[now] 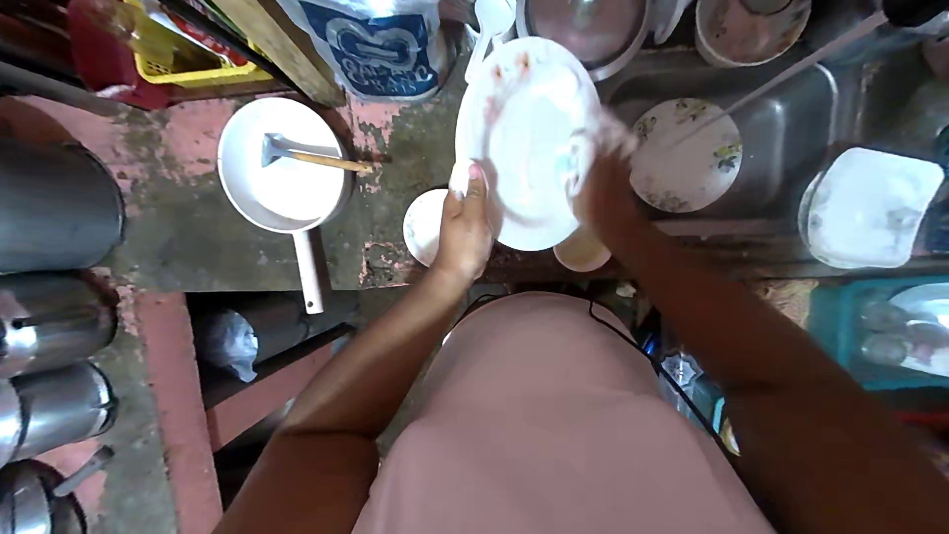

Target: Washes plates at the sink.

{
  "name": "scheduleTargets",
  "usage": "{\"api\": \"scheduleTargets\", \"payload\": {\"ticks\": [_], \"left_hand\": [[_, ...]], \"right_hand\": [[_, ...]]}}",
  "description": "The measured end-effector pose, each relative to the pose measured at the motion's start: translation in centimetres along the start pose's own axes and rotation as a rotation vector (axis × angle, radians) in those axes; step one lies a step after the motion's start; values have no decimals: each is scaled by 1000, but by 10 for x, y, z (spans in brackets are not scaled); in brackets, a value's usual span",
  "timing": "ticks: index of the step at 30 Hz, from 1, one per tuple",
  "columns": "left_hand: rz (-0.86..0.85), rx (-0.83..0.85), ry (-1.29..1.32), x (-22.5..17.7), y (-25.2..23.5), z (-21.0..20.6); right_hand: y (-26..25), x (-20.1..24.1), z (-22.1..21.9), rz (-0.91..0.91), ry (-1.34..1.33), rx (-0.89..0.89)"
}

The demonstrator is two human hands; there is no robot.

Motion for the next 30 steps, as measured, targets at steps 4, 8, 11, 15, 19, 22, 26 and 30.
{"api": "scheduleTargets", "payload": {"ticks": [4,8,11,15,19,22,26,30], "left_hand": [[-26,32,-18,6,5,-28],[-48,-32,-63,8,5,-30],[-51,-62,-82,12,12,-32],[-23,-25,-147,25,22,-66],[-38,-92,-146,33,23,-85],[-57,-123,-180,35,28,-85],[-74,-134,-190,46,38,-109],[-81,-184,-143,46,40,-133]], "right_hand": [[-25,28,10,35,-139,-148],[23,44,-3,305,-276,42],[40,-15,-4,323,-184,95],[-18,-29,22,24,-99,2],[3,19,34,282,-246,29],[16,-16,40,274,-155,210],[-19,-49,52,131,-84,39],[-17,-28,74,328,-218,35]]}}
Point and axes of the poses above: each hand's wrist, its own y-axis away from the middle knuckle, its own z-axis out of the back of the hand, x = y × z, the point moved 1 cm from there along -y, towards the middle knuckle, and after that the axes turned 8 degrees about z, right-handed, at the moved point
